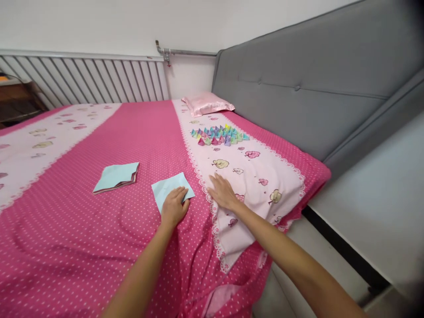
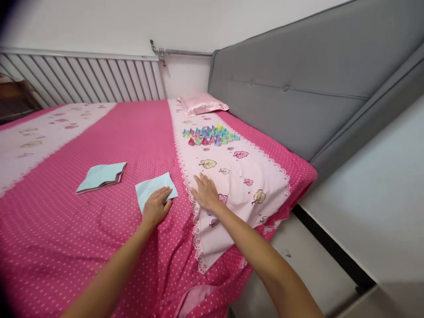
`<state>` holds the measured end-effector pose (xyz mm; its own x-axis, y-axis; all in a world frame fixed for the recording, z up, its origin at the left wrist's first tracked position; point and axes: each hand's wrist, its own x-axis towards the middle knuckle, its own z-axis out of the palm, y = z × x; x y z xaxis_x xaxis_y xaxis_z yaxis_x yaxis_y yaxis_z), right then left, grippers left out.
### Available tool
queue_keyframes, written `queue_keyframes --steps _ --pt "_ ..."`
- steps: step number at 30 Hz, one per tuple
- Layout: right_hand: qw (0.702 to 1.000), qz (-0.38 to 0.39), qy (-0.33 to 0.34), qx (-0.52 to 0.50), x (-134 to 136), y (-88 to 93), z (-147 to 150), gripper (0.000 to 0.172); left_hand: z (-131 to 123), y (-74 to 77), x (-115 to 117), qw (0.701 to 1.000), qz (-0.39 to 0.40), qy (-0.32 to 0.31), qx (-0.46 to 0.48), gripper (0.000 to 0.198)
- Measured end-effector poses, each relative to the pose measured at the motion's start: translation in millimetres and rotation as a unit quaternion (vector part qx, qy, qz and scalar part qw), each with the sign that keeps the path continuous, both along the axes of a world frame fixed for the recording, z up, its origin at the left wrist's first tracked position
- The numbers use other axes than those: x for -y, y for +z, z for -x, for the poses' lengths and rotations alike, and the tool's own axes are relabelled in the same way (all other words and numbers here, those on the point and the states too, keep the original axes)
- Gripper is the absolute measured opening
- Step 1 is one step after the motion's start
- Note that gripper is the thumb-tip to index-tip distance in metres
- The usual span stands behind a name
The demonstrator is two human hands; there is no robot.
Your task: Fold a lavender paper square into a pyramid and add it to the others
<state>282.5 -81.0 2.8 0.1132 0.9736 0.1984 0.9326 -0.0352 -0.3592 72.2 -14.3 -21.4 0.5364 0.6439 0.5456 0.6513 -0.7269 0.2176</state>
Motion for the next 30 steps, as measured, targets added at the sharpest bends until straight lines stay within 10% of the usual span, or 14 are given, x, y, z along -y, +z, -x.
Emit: queue_keyframes --steps 5,17,30 --pt "0.998 -0.003 -0.023 0.06 8.9 -13.7 -46.6 0.058 -2.3 2.4 2.1 1.0 0.005 0.016 -0.022 0.038" --pt "0.915 0.055 -0.397 0.051 94.3 -33.5 -252.4 0.064 -7.0 -1.8 2.7 0.999 -0.002 0.031 -0.017 0.039" --pt "0.912 0.091 -0.388 0.091 101.7 -42.5 -278.9 0.07 -2.6 4.5 26.2 0.986 -0.023 0.161 0.029 0.05"
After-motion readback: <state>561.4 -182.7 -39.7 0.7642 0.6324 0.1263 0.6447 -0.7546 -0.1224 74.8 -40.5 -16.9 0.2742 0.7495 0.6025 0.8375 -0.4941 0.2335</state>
